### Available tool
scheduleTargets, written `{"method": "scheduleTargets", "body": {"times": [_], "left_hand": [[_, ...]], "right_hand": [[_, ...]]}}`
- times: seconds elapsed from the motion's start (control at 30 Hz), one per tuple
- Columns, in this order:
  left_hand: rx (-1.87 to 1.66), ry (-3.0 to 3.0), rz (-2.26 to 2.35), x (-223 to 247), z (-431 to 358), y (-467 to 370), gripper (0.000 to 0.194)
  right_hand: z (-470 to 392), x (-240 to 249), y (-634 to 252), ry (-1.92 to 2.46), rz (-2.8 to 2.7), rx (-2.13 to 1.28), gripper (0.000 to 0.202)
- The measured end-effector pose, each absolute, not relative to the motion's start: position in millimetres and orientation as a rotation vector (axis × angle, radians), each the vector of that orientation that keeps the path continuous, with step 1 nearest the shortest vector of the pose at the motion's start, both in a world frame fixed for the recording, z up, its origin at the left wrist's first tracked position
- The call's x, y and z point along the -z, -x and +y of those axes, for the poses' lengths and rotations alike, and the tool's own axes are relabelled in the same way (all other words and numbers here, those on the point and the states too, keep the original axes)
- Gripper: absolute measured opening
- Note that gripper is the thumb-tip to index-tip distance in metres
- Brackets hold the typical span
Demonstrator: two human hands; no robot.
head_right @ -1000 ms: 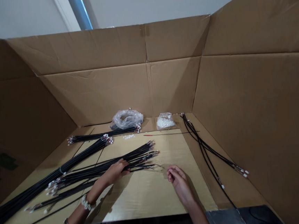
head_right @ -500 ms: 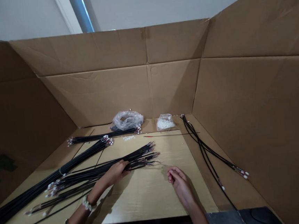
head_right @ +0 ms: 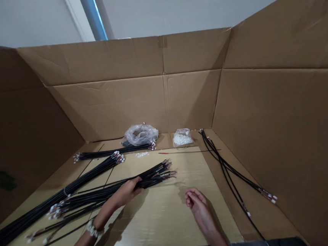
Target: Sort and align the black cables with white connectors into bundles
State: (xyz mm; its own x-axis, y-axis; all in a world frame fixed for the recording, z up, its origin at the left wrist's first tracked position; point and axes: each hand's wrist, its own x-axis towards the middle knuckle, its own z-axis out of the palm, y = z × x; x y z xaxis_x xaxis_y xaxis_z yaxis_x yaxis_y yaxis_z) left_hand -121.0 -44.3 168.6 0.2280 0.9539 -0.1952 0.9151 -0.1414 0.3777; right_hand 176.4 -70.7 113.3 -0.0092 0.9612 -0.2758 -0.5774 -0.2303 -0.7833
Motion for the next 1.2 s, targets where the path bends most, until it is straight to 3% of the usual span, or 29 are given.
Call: {"method": "scheduleTargets", "body": {"times": [0.57, 0.87, 1.2], "left_hand": [[-0.167, -2.124, 1.638, -160.3, -36.4, 113.9, 0.014], [-0.212, -2.107, 1.663, -176.7, -36.3, 120.6, 0.027], [-0.071, -2.139, 1.669, -160.5, -27.4, 114.4, 0.013]], "right_hand": [[-72.3, -114.8, -177.6, 0.950, -0.535, -1.590, 0.040], [-72.4, -114.8, -177.7, 0.949, -0.534, -1.585, 0.040], [-72.4, -119.3, -176.8, 0.977, -0.541, -1.583, 0.041]]}}
